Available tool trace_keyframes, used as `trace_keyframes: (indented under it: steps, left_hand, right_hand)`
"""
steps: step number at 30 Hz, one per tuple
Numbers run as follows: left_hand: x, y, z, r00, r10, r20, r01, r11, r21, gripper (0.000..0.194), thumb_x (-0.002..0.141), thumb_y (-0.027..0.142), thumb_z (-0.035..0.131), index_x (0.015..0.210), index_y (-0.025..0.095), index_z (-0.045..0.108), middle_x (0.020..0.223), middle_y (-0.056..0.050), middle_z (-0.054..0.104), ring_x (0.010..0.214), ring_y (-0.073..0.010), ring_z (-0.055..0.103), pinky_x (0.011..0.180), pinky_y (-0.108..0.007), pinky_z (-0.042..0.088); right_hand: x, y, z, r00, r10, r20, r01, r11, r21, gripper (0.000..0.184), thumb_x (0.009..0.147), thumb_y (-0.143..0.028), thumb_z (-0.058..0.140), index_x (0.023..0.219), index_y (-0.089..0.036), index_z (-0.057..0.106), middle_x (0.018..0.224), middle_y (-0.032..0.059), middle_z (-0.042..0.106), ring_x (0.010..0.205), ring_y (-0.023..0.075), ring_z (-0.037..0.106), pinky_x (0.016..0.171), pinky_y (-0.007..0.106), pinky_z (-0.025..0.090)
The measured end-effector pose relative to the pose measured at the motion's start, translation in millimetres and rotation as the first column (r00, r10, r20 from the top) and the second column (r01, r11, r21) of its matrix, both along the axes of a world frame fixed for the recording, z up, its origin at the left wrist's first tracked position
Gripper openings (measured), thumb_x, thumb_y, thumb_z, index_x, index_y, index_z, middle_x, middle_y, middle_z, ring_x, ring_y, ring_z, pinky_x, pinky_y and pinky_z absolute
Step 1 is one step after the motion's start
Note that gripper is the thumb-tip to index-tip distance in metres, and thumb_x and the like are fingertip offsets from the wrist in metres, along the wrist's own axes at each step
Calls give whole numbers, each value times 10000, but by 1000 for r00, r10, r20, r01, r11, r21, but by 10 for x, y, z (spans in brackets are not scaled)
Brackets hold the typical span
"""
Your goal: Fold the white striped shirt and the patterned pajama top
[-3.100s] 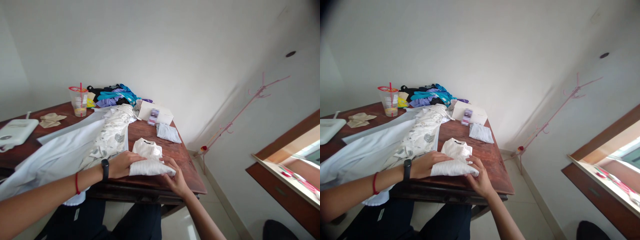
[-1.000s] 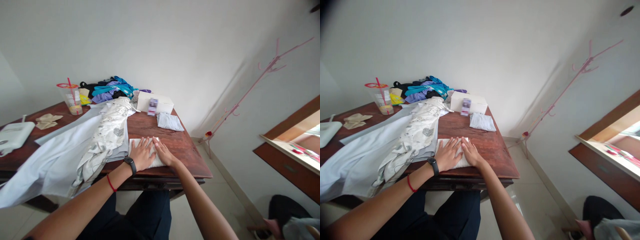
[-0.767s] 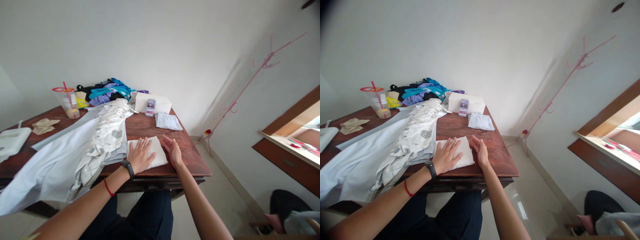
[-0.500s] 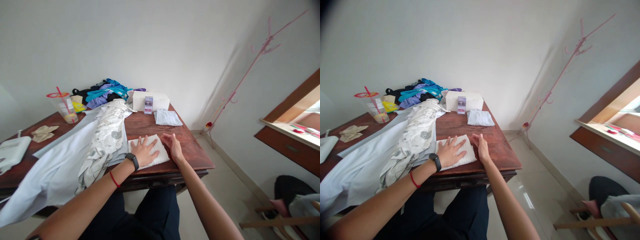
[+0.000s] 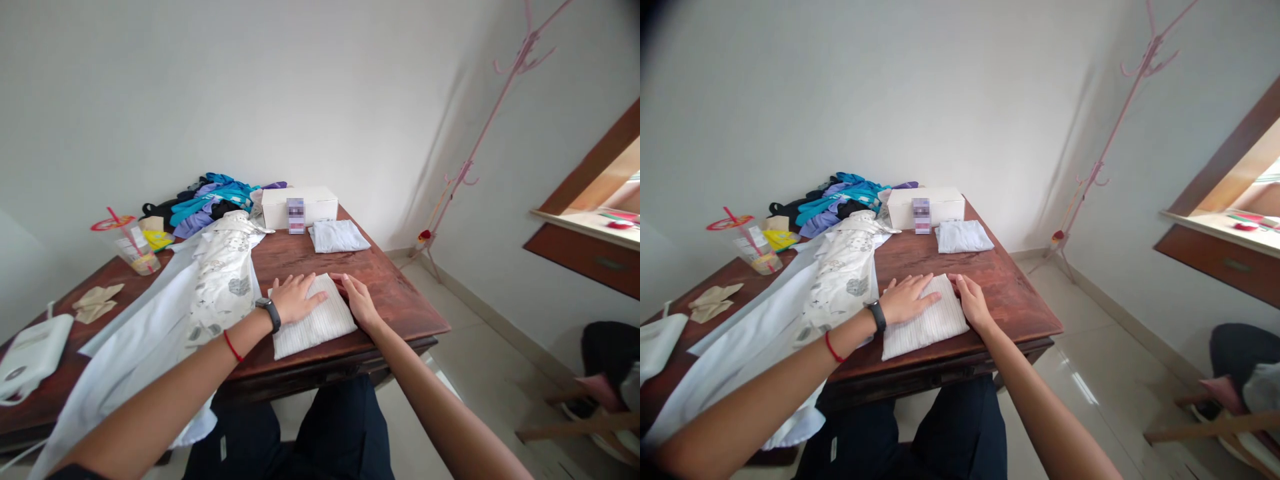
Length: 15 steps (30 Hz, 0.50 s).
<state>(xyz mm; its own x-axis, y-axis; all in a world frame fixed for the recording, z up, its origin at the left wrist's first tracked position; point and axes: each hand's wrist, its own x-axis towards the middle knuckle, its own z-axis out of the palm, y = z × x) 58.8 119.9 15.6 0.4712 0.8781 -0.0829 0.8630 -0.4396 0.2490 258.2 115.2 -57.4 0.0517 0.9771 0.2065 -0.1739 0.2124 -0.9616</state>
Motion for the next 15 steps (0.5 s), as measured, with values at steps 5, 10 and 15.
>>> trace_keyframes:
  steps: [5,10,15]
  left_hand:
    - [14,213,70,984,-175,3,175,984,-42,962,882,774,476,1613,190,252,1546,-182,463,1373,-392,474,1091,-573,383]
    - [64,363,9,981,-171,95,174,984,-29,921,796,726,663,1489,158,450,1430,-183,563,1295,-384,539,1037,-479,451]
    - [-174,740,97,958,-115,264,185,948,-260,816,704,637,789,1324,155,565,1308,-141,661,1166,-326,642,962,-382,497]
  right_hand:
    - [-119,5,70,994,60,-91,-67,994,-85,495,916,-638,584,1271,-307,681,1434,24,614,1385,262,487,1210,474,295]
    - [-319,139,175,984,126,-128,-141,983,-116,411,919,-536,618,1248,-295,671,1325,18,661,1325,257,529,1186,447,317]
    - [-448,477,260,969,241,-60,-248,955,-161,374,841,-415,745,1182,-274,682,1148,34,711,1158,253,623,1078,427,432]
